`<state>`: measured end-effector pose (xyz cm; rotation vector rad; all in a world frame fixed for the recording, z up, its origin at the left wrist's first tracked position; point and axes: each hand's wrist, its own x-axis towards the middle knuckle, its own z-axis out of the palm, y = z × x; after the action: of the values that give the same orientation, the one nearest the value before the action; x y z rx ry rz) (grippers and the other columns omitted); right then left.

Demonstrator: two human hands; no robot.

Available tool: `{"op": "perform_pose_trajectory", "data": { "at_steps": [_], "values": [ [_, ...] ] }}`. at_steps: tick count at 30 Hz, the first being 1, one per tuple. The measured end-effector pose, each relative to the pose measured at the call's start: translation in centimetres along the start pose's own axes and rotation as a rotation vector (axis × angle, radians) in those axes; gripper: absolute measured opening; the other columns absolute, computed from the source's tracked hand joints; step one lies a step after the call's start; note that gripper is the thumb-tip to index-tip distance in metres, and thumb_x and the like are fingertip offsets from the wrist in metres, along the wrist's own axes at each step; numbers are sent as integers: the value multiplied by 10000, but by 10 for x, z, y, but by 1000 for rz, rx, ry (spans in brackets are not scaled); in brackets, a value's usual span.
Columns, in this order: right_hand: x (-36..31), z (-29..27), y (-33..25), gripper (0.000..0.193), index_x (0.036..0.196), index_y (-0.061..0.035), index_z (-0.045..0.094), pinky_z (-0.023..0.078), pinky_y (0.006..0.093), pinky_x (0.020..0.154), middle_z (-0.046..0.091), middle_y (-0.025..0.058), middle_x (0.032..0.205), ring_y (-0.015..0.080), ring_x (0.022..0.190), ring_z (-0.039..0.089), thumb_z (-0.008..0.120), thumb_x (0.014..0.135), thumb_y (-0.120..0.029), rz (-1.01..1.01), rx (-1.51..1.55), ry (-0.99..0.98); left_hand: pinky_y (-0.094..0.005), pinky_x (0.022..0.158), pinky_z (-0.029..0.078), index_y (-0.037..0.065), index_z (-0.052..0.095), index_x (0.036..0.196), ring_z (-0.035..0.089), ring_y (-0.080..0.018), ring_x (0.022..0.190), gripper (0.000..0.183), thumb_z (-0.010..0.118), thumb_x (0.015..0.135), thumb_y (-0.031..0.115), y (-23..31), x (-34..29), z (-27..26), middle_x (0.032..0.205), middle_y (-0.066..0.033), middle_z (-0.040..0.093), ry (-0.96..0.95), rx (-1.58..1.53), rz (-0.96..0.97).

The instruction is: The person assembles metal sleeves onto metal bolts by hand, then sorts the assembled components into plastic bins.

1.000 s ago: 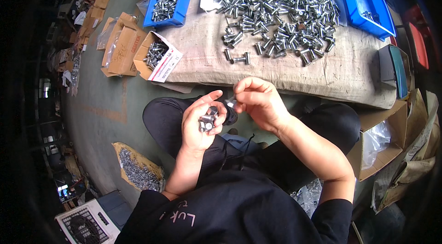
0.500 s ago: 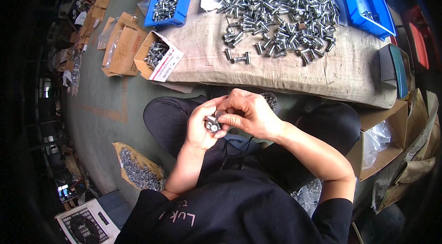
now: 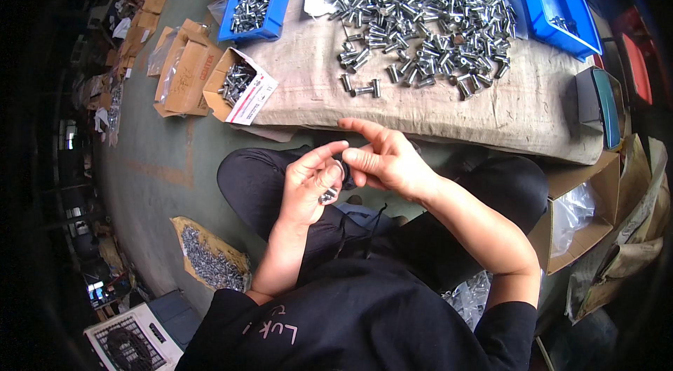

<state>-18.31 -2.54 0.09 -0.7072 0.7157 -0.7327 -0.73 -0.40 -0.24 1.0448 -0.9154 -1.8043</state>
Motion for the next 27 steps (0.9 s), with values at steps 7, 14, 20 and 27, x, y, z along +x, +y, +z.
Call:
{"op": "perform_pose_trajectory", "data": {
  "at_steps": [7,14,20,27],
  "values": [
    [2,3,10,460,1214,25,401,288,173,361,554,57,592,55,396,401,424,915,-325,77,143,5,-147,528,380,-11,573,1011,515,-42,618,213,588,811,61,-6,-3,0,760,-34,601,-18,78,20],
    [1,0,14,328,741,-47,588,286,186,389,552,10,569,41,419,382,516,873,-338,13,-27,81,-160,534,403,-20,554,1061,525,-59,648,268,583,798,21,-3,-2,0,786,-51,585,79,141,110],
    [0,0,9,132,800,-40,602,351,165,477,555,-24,628,23,528,441,623,809,-169,-10,-88,139,-138,573,389,-14,552,1097,508,-19,671,319,608,783,10,0,-2,0,835,-25,607,78,3,107],
    [5,3,24,165,861,-44,589,338,152,498,544,-42,702,13,591,443,685,727,-38,-302,6,151,-144,581,392,-21,554,1088,517,-26,687,296,586,795,8,2,-3,2,842,-29,604,77,-24,110]
  ]
}}
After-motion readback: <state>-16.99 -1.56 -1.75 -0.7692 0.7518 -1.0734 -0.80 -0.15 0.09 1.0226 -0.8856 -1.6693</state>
